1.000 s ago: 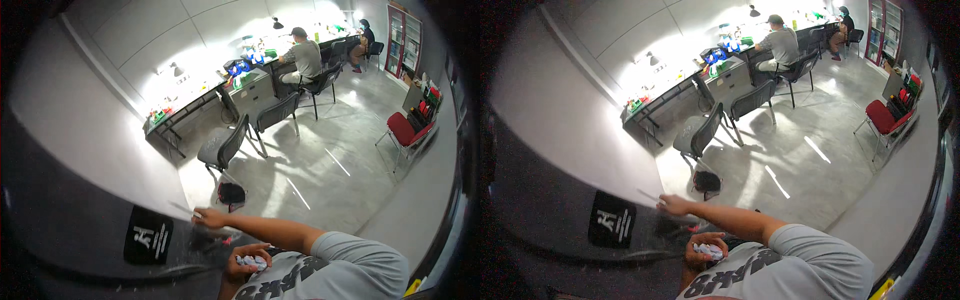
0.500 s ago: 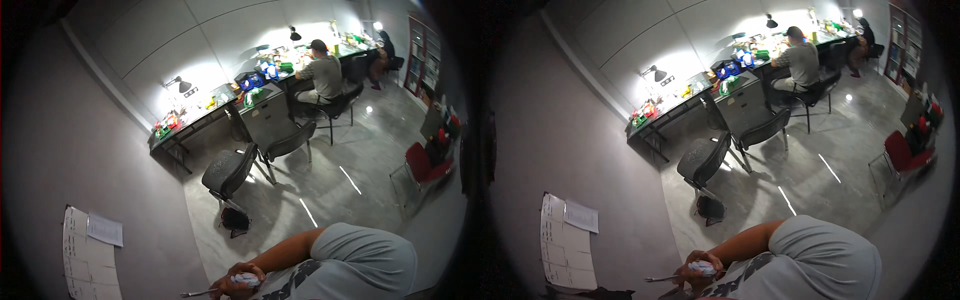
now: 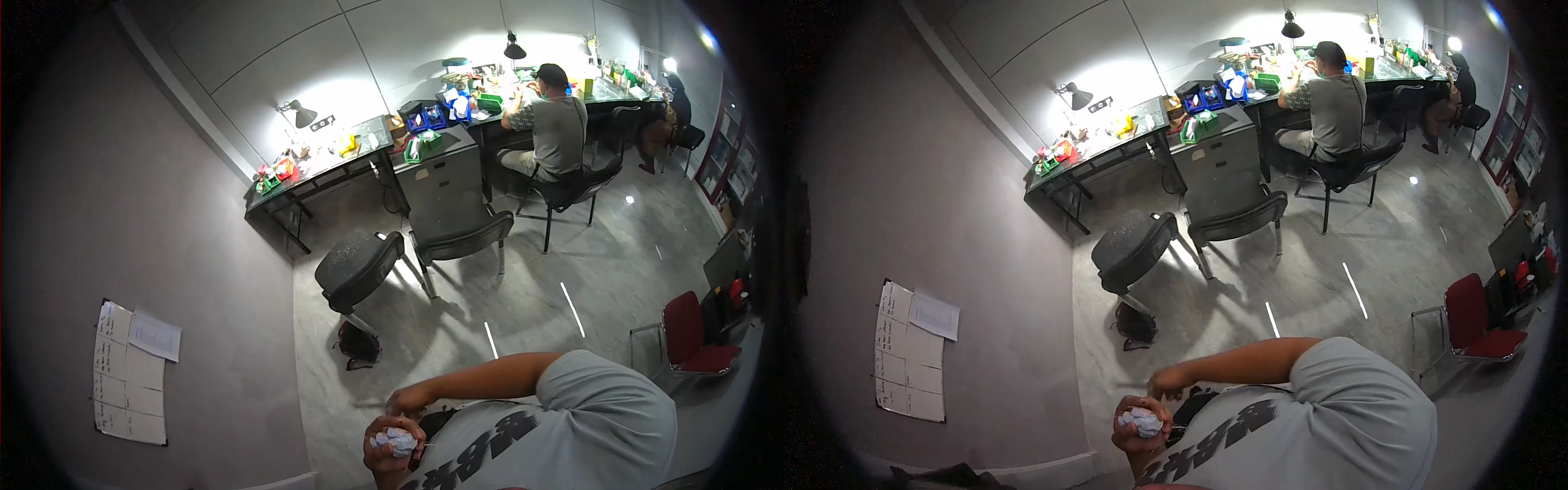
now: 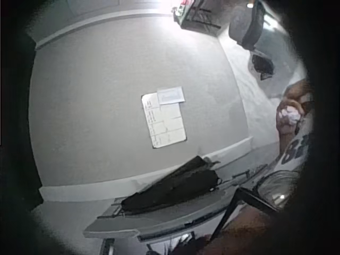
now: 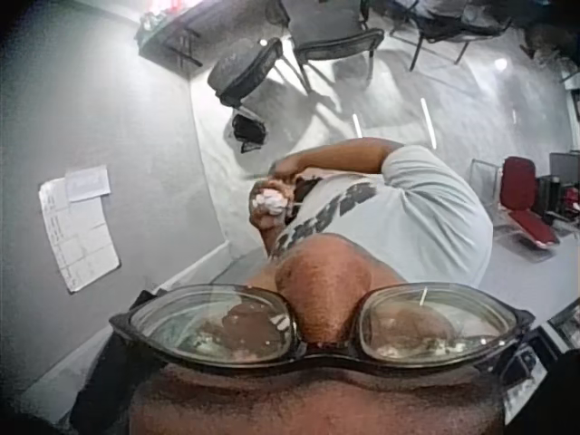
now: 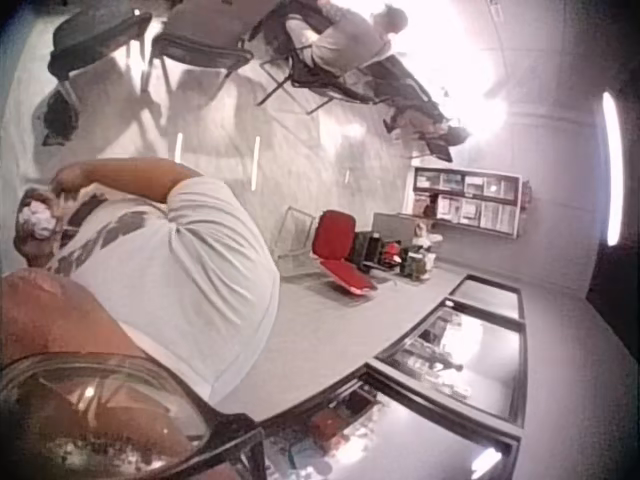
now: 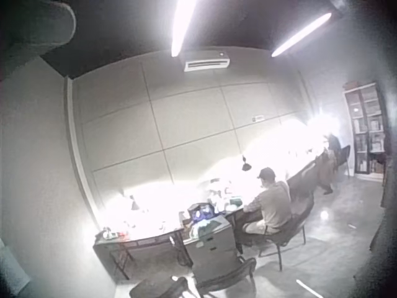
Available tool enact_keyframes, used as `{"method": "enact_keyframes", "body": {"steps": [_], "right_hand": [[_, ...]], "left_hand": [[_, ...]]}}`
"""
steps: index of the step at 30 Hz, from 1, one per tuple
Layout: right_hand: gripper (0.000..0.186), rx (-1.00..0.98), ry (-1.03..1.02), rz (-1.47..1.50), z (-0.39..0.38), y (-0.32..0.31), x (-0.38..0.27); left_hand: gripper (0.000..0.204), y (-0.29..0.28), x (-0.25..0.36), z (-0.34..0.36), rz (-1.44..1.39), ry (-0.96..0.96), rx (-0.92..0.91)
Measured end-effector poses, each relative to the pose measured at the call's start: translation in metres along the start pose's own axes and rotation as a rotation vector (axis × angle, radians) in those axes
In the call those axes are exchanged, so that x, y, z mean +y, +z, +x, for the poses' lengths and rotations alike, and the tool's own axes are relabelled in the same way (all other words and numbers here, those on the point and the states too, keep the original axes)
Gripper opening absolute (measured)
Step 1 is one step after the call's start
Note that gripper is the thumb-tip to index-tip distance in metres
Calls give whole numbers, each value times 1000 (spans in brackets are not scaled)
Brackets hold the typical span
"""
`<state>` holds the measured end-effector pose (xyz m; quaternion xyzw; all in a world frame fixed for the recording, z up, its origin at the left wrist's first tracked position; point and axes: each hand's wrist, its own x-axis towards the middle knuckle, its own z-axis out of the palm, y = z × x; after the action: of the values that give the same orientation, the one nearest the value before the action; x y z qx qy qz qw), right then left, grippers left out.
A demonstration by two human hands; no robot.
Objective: The person unwraps and trims excess material from a dental appliance using a pair of pliers and by hand.
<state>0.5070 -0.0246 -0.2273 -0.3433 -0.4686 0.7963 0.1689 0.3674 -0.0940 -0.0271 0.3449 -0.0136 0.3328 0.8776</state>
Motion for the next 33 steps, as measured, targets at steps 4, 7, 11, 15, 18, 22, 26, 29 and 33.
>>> {"method": "enact_keyframes", "body": {"steps": [4, 7, 11, 15, 18, 22, 26, 29, 33], "right_hand": [[30, 332, -143, 190, -161, -46, 15], [41, 532, -187, 516, -247, -62, 26], [46, 790, -318, 557, -331, -64, 50], [46, 1033, -368, 530, -401, -32, 25], [49, 1106, -445, 473, -438, -22, 26], [57, 1122, -563, 547, -477, -12, 25], [58, 1174, -633, 597, -515, -19, 2], [59, 1107, -735, 604, -540, -46, -20], [60, 1174, -729, 608, -579, -91, -27]], "left_hand": [[52, 14, -32, 31, -129, -14, 252], [46, -6, -59, 73, -193, -16, 319], [46, -11, -93, 160, -353, -170, 522], [53, -10, -133, 243, -335, -336, 351], [50, 17, -171, 301, -242, -354, 344], [42, 35, -223, 358, -225, -459, 275], [40, 40, -278, 426, -229, -507, 59], [37, 50, -316, 487, -175, -519, -98], [37, 80, -365, 570, -122, -506, -282]]}}
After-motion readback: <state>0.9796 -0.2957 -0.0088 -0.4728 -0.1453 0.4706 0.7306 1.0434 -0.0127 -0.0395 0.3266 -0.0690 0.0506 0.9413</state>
